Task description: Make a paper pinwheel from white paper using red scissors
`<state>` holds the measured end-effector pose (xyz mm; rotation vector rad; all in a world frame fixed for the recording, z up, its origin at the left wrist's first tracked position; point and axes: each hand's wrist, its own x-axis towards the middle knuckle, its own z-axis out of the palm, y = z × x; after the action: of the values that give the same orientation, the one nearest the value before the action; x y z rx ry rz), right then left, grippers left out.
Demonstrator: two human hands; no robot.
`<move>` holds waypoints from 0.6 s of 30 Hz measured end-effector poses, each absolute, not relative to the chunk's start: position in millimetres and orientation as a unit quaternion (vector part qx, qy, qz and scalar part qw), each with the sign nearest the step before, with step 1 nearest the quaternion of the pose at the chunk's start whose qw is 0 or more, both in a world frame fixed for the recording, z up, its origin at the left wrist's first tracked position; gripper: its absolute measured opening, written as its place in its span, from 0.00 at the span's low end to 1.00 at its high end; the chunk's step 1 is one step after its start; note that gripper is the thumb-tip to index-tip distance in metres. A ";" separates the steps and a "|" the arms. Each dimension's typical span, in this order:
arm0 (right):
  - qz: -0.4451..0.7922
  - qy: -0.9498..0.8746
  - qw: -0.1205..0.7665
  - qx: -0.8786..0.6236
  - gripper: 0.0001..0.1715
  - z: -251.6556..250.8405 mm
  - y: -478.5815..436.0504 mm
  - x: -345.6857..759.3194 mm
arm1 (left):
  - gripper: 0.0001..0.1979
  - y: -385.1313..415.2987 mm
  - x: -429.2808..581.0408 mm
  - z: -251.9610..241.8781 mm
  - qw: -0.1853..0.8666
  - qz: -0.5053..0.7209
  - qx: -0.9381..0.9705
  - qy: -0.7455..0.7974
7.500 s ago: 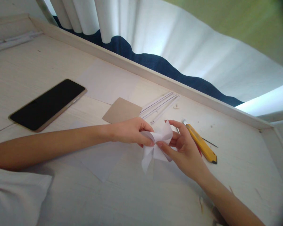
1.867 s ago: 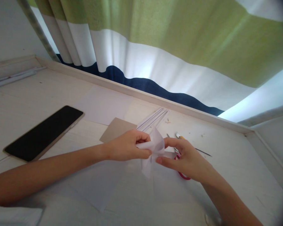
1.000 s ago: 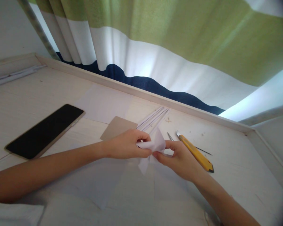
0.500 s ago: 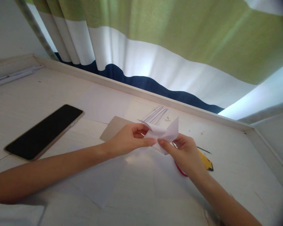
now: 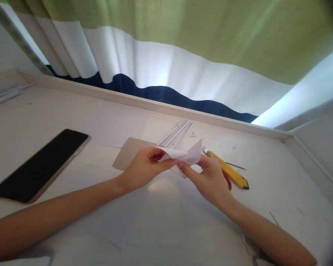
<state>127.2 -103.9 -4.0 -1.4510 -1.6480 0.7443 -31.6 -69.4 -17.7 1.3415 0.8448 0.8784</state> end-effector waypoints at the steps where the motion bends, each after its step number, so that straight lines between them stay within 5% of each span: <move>1: 0.297 -0.653 0.400 -0.570 0.07 -5.9 -102.9 127.0 | 0.12 -68.8 -31.5 -17.1 0.600 0.379 0.595 0.377; 7: 0.309 -0.672 0.381 -0.555 0.09 -11.8 -98.8 131.8 | 0.06 -69.0 -26.3 -2.6 0.497 0.321 0.637 0.494; 13: 0.241 -0.748 0.246 -0.567 0.25 21.6 -113.6 182.6 | 0.09 -66.9 -20.4 -0.1 0.457 0.241 0.622 0.589; 18: 0.183 -0.738 0.068 -0.646 0.10 37.8 -162.7 242.6 | 0.08 -64.7 -18.7 -17.1 0.483 0.225 0.601 0.596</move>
<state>242.6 -162.7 37.8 -1.9449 -2.2236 0.5510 -18.7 -64.7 -17.1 1.4643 1.4512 0.5483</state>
